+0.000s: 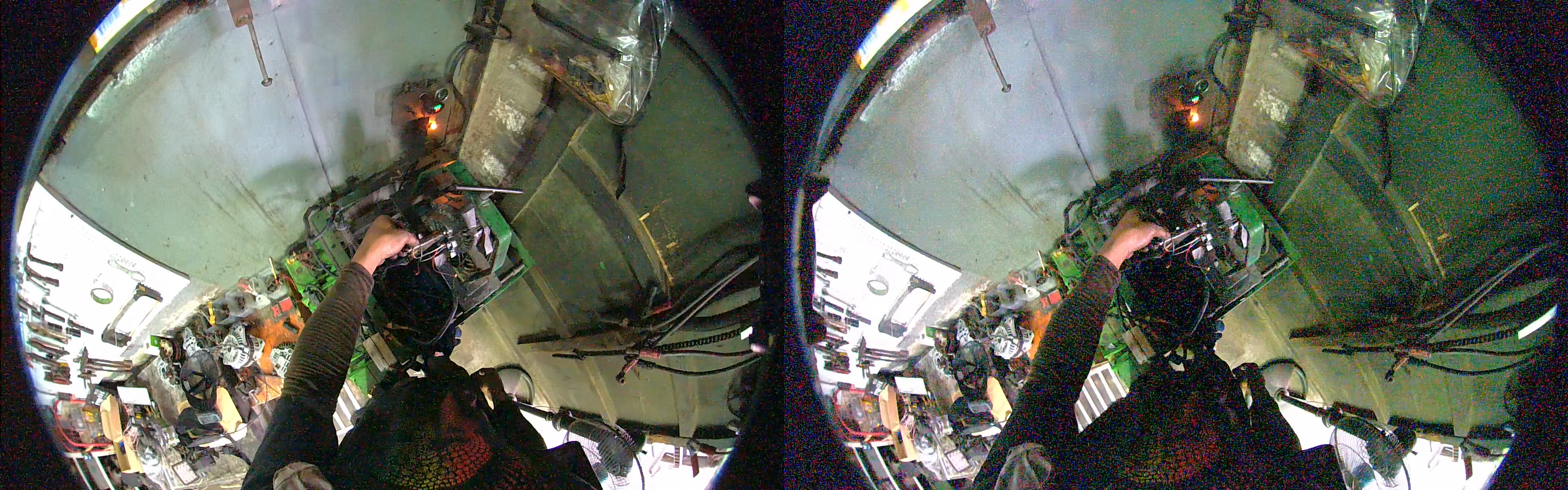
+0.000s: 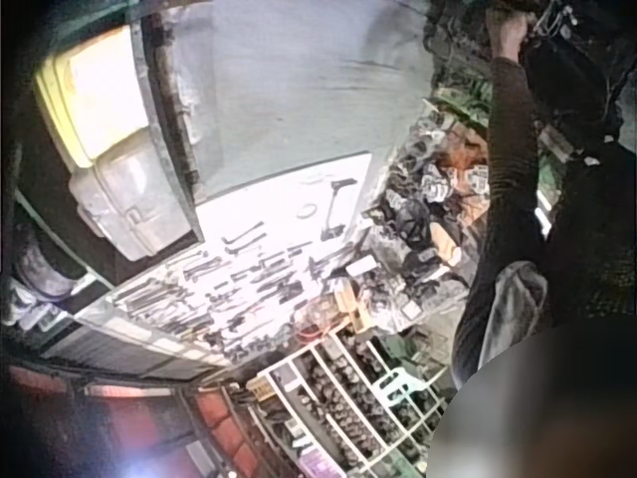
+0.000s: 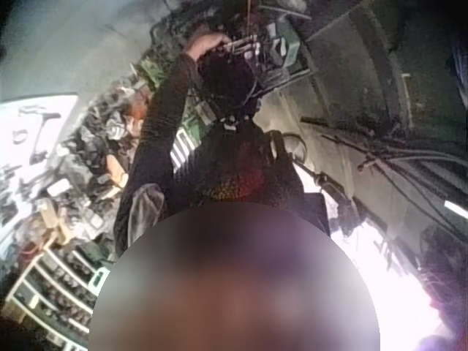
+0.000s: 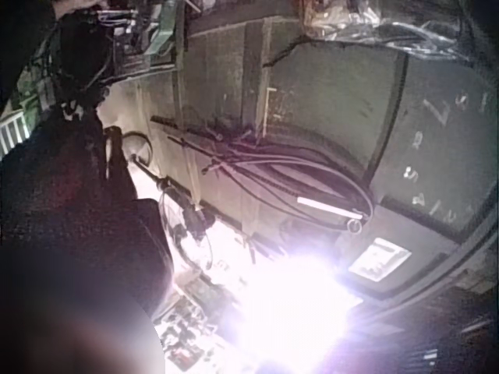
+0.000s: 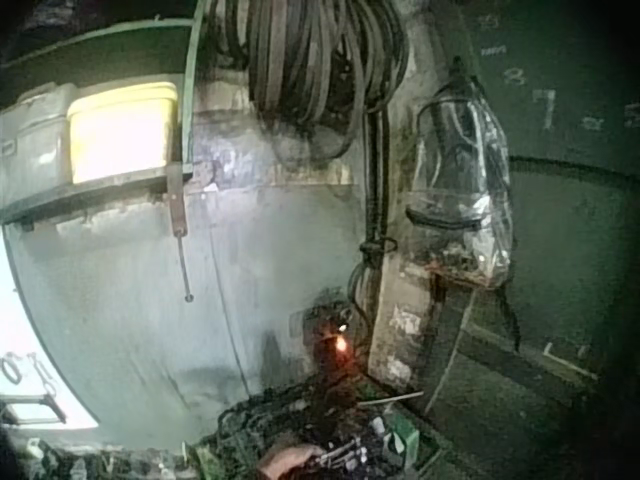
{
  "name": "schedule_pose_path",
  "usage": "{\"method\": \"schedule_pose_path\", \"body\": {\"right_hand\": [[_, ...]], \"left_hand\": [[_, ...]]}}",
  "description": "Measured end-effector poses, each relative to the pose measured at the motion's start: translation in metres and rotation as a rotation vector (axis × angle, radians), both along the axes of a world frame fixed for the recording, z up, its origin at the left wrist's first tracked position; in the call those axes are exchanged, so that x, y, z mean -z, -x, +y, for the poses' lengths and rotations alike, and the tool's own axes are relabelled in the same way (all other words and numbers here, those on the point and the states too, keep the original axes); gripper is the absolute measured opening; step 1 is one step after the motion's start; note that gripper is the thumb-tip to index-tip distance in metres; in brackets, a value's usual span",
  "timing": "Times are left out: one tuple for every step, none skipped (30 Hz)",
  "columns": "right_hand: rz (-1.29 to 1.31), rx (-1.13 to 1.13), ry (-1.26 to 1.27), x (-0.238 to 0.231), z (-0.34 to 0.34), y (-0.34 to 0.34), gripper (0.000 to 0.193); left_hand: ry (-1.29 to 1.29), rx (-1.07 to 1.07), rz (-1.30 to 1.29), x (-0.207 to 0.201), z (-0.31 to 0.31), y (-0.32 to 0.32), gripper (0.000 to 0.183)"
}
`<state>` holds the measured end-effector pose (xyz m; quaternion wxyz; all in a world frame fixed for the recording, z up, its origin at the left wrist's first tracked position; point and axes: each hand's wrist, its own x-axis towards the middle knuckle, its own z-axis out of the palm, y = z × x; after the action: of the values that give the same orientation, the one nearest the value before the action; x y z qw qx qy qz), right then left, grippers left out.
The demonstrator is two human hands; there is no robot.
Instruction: The person walks through a workshop carrying a small electronic component and wires. They use pliers to strip the wire ends, then connect the wires to a green machine's terminal block. The person repeatedly adjusts the connections and checks the indicator lights on the machine.
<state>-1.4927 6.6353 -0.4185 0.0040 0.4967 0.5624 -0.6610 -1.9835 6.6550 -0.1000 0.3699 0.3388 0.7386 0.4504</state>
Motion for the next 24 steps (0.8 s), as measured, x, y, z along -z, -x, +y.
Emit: {"method": "schedule_pose_path", "body": {"right_hand": [[0.002, -0.002, -0.001, -0.001, 0.001, 0.002, 0.019], [0.004, -0.001, -0.001, -0.002, 0.002, 0.004, 0.019], [0.002, -0.006, -0.002, -0.004, 0.004, 0.006, 0.018], [0.004, -0.010, -0.004, -0.005, 0.005, 0.009, 0.018], [0.004, -0.014, -0.003, -0.006, 0.007, 0.012, 0.018], [0.005, -0.020, -0.005, -0.007, 0.009, 0.014, 0.017], [0.005, -0.023, -0.001, -0.008, 0.010, 0.017, 0.017], [0.006, -0.028, -0.010, -0.008, 0.011, 0.019, 0.017], [0.008, -0.034, -0.019, -0.008, 0.012, 0.020, 0.017], [0.007, -0.037, -0.026, -0.008, 0.013, 0.021, 0.017], [0.006, -0.040, -0.032, -0.008, 0.012, 0.021, 0.018], [0.006, -0.043, -0.037, -0.007, 0.012, 0.021, 0.018], [0.004, -0.045, -0.041, -0.006, 0.012, 0.021, 0.018], [0.005, -0.048, -0.046, -0.006, 0.011, 0.020, 0.018], [0.005, -0.051, -0.050, -0.005, 0.011, 0.020, 0.018], [0.002, -0.052, -0.048, -0.004, 0.010, 0.020, 0.018], [0.001, -0.054, -0.053, -0.004, 0.010, 0.019, 0.018], [-0.001, -0.056, -0.054, -0.003, 0.010, 0.019, 0.018], [-0.003, -0.060, -0.056, -0.003, 0.010, 0.019, 0.018], [-0.003, -0.061, -0.058, -0.003, 0.009, 0.019, 0.018], [-0.005, -0.065, -0.060, -0.002, 0.009, 0.019, 0.019], [-0.006, -0.068, -0.063, -0.002, 0.009, 0.019, 0.019], [-0.006, -0.070, -0.066, -0.002, 0.008, 0.019, 0.019], [-0.007, -0.072, -0.069, -0.001, 0.008, 0.018, 0.019]], "left_hand": [[-0.010, -0.001, 0.015, 0.000, 0.000, 0.000, 0.015], [-0.008, 0.003, -0.003, 0.000, 0.000, 0.000, 0.015], [0.005, 0.000, -0.013, 0.000, -0.001, 0.001, 0.015], [0.010, -0.004, -0.014, 0.000, -0.001, 0.001, 0.015], [0.018, -0.016, -0.021, 0.000, -0.002, 0.001, 0.016], [0.018, -0.029, -0.020, 0.000, -0.002, 0.001, 0.017], [0.018, -0.043, -0.019, 0.001, -0.002, 0.001, 0.018], [0.012, -0.030, -0.019, 0.002, -0.002, 0.002, 0.019], [0.007, -0.018, -0.020, 0.003, -0.001, 0.002, 0.020], [-0.029, -0.006, -0.008, 0.005, 0.000, 0.003, 0.020], [-0.050, -0.002, -0.012, 0.007, 0.001, 0.003, 0.021], [-0.101, 0.001, -0.004, 0.010, 0.002, 0.003, 0.022], [-0.116, -0.011, 0.012, 0.013, 0.002, 0.003, 0.023], [-0.137, -0.031, 0.041, 0.016, 0.002, 0.004, 0.024], [-0.121, -0.066, 0.079, 0.019, 0.001, 0.004, 0.025], [-0.104, -0.102, 0.116, 0.022, 0.001, 0.005, 0.026], [-0.045, -0.052, 0.050, 0.025, 0.001, 0.009, 0.027], [0.015, -0.002, -0.017, 0.028, 0.002, 0.012, 0.028], [0.045, 0.043, -0.077, 0.031, 0.003, 0.016, 0.029], [0.020, 0.066, -0.072, 0.035, 0.004, 0.019, 0.029], [-0.035, 0.083, -0.061, 0.039, 0.006, 0.020, 0.029], [-0.089, 0.101, -0.050, 0.043, 0.007, 0.021, 0.029], [-0.141, 0.105, -0.079, 0.047, 0.006, 0.022, 0.029], [-0.193, 0.109, -0.107, 0.052, 0.003, 0.022, 0.029]]}}
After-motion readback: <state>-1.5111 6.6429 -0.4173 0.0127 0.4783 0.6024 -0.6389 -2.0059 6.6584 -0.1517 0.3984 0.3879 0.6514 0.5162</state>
